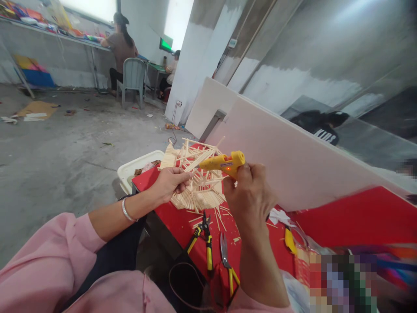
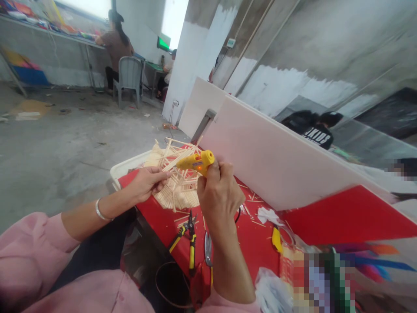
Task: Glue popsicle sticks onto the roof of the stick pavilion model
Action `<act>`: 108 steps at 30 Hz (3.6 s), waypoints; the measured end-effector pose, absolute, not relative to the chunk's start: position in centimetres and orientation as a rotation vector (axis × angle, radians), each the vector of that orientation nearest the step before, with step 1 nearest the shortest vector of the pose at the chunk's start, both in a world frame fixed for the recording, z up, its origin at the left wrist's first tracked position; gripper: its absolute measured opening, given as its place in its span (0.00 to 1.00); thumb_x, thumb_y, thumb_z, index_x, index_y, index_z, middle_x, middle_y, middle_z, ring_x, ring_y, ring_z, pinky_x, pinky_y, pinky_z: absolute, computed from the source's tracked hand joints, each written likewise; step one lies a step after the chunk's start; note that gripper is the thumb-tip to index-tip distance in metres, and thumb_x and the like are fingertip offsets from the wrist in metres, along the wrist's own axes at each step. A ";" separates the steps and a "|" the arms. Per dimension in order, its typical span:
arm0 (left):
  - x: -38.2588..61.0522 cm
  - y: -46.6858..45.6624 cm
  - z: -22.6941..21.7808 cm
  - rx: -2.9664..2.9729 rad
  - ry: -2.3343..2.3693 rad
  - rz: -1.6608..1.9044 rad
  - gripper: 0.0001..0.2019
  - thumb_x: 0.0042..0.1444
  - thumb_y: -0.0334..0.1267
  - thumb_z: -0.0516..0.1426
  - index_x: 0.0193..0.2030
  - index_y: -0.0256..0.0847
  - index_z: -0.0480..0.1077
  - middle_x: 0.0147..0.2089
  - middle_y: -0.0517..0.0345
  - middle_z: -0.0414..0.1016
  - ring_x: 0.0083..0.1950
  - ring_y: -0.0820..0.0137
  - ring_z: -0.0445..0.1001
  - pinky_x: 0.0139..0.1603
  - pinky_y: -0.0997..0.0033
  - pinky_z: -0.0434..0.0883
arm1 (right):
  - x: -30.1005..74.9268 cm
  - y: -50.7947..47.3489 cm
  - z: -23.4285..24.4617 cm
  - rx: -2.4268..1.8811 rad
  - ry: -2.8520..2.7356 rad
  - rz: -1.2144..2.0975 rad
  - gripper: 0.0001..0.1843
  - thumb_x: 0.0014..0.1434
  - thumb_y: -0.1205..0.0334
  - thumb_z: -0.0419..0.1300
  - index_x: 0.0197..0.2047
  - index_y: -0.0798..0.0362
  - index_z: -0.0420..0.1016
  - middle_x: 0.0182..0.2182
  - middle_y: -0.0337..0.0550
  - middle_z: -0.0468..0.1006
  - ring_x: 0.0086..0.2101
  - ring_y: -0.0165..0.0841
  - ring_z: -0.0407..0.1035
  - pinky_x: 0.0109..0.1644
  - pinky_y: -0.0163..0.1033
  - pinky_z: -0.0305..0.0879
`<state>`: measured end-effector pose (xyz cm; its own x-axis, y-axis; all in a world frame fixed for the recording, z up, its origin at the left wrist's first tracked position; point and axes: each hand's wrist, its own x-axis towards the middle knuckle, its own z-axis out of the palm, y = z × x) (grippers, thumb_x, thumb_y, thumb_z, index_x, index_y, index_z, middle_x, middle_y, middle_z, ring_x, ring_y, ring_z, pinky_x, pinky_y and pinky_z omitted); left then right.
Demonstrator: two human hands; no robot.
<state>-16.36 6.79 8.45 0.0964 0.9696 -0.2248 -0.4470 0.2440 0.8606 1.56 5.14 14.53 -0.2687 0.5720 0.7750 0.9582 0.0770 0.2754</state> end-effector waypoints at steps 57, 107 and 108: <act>-16.8 6.3 8.2 0.667 0.863 1.188 0.08 0.51 0.28 0.62 0.23 0.35 0.71 0.18 0.62 0.72 0.15 0.81 0.65 0.16 0.81 0.60 | 4.5 5.8 14.2 -1.766 -1.640 -0.570 0.26 0.54 0.41 0.60 0.42 0.56 0.72 0.36 0.50 0.71 0.33 0.38 0.63 0.32 0.41 0.55; -18.1 7.2 7.0 0.823 0.790 1.147 0.11 0.45 0.36 0.69 0.25 0.34 0.72 0.23 0.59 0.76 0.17 0.80 0.70 0.16 0.83 0.64 | -1.6 7.1 10.9 -1.262 -2.068 -0.724 0.18 0.67 0.58 0.53 0.56 0.54 0.74 0.52 0.48 0.77 0.53 0.43 0.64 0.57 0.49 0.57; -18.2 7.3 6.9 0.840 0.782 1.143 0.11 0.44 0.36 0.69 0.26 0.34 0.72 0.23 0.59 0.76 0.18 0.80 0.70 0.16 0.83 0.64 | -1.6 7.1 10.9 -1.261 -2.068 -0.724 0.18 0.67 0.58 0.53 0.56 0.54 0.74 0.52 0.48 0.77 0.53 0.43 0.64 0.57 0.49 0.57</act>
<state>-18.15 7.27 6.86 0.2332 0.9674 -0.0989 -0.4422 0.1960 0.8752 -1.65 7.10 10.91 -0.3653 0.5769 0.7306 0.9066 0.3987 0.1384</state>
